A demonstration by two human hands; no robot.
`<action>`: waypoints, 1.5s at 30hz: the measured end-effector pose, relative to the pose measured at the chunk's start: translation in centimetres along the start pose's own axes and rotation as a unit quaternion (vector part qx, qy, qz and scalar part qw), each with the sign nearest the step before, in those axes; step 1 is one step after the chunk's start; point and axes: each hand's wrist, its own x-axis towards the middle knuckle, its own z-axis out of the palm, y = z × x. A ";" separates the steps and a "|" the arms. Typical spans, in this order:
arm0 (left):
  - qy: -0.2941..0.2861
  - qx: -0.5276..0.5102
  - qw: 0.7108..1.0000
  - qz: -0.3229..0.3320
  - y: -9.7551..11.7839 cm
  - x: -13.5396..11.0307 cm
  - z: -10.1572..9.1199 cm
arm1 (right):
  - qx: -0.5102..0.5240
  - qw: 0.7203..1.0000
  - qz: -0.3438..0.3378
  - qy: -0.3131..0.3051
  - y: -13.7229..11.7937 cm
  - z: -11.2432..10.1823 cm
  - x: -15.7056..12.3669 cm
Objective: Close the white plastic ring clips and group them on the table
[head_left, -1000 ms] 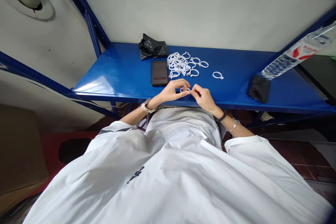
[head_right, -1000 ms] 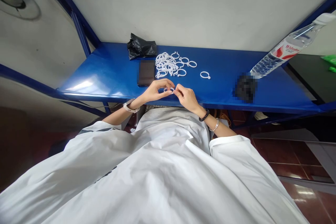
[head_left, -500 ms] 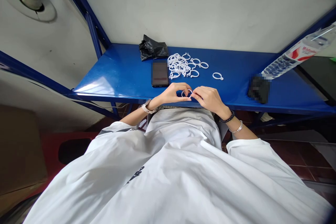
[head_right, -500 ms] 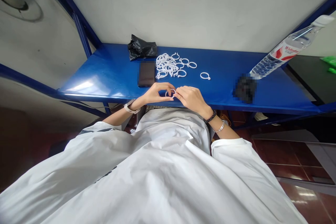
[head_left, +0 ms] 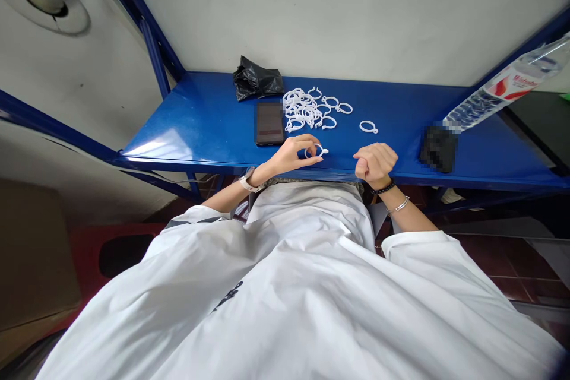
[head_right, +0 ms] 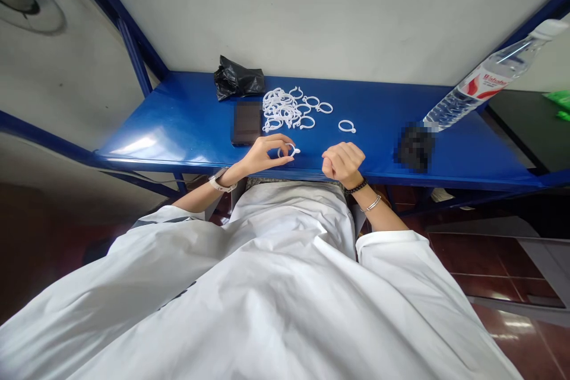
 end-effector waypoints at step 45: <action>-0.022 0.196 0.980 -0.035 -0.5 -0.4 0.5 | 0.185 0.950 0.219 -0.121 1.7 -3.7 0.0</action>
